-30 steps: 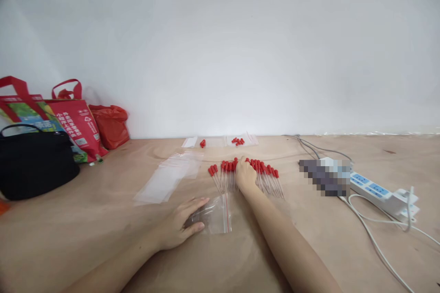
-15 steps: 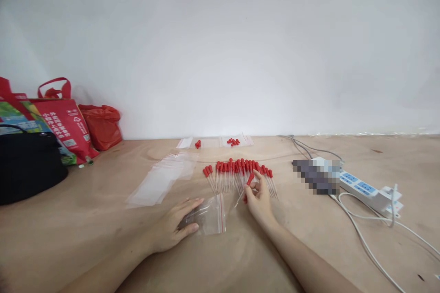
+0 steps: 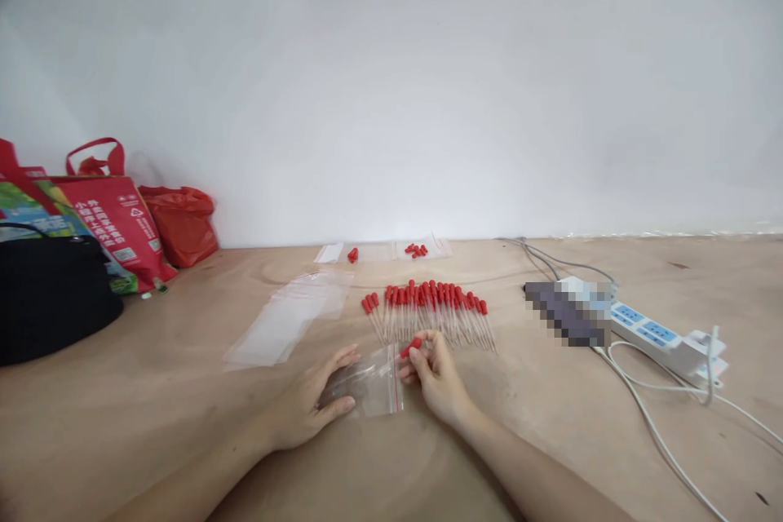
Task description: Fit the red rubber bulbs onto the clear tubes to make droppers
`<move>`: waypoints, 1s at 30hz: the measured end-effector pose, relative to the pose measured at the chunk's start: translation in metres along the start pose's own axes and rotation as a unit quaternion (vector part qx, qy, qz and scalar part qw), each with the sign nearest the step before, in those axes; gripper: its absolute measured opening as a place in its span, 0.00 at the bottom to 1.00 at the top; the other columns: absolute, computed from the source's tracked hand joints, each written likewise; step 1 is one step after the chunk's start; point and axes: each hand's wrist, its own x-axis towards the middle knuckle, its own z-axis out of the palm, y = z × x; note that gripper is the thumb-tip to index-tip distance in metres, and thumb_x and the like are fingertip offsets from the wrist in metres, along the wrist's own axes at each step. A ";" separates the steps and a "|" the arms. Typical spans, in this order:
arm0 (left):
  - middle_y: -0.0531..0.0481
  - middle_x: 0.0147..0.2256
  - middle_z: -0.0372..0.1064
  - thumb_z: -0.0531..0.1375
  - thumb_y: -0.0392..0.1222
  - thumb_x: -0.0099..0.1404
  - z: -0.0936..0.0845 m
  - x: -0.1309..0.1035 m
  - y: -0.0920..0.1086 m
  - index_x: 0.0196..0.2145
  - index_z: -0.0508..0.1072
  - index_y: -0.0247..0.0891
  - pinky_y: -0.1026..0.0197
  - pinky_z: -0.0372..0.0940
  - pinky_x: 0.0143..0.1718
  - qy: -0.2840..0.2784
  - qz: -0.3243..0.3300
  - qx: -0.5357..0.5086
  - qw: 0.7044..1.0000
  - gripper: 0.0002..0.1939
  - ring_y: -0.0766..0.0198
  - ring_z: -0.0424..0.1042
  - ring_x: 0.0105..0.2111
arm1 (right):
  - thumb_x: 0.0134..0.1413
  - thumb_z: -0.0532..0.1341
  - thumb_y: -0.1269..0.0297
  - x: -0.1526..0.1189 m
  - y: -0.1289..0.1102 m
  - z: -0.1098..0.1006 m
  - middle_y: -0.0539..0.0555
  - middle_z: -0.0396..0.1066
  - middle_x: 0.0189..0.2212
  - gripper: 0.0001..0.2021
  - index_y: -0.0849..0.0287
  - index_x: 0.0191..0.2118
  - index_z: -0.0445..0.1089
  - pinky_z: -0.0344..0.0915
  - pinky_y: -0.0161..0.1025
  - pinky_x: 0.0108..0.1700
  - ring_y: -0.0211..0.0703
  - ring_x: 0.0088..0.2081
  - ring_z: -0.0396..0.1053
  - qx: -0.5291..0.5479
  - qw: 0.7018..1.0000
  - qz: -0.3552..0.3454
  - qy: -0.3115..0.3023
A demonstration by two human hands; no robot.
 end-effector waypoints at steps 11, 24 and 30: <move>0.46 0.53 0.57 0.52 0.46 0.60 0.000 0.001 0.000 0.57 0.45 0.42 0.49 0.50 0.53 -0.021 0.020 0.011 1.000 0.30 0.55 0.55 0.53 | 0.42 0.62 0.57 -0.001 -0.003 -0.005 0.40 0.56 0.12 0.13 0.57 0.30 0.59 0.49 0.27 0.17 0.28 0.13 0.52 -0.166 0.976 0.024 -0.139; 0.48 0.53 0.59 0.54 0.48 0.59 -0.020 -0.004 0.005 0.52 0.59 0.43 0.53 0.55 0.52 -0.037 0.022 0.038 0.998 0.23 0.57 0.58 0.52 | 0.37 0.65 0.59 0.008 -0.009 -0.020 0.44 0.64 0.20 0.14 0.59 0.25 0.59 0.57 0.29 0.26 0.30 0.22 0.61 -0.091 0.981 0.034 -0.169; 0.48 0.53 0.58 0.54 0.47 0.59 -0.019 -0.001 0.000 0.50 0.63 0.43 0.51 0.51 0.54 -0.064 0.064 0.025 0.996 0.21 0.58 0.56 0.54 | 0.40 0.63 0.57 0.010 -0.020 -0.022 0.50 0.67 0.25 0.11 0.61 0.22 0.69 0.60 0.33 0.29 0.34 0.25 0.63 -0.215 0.948 -0.025 -0.233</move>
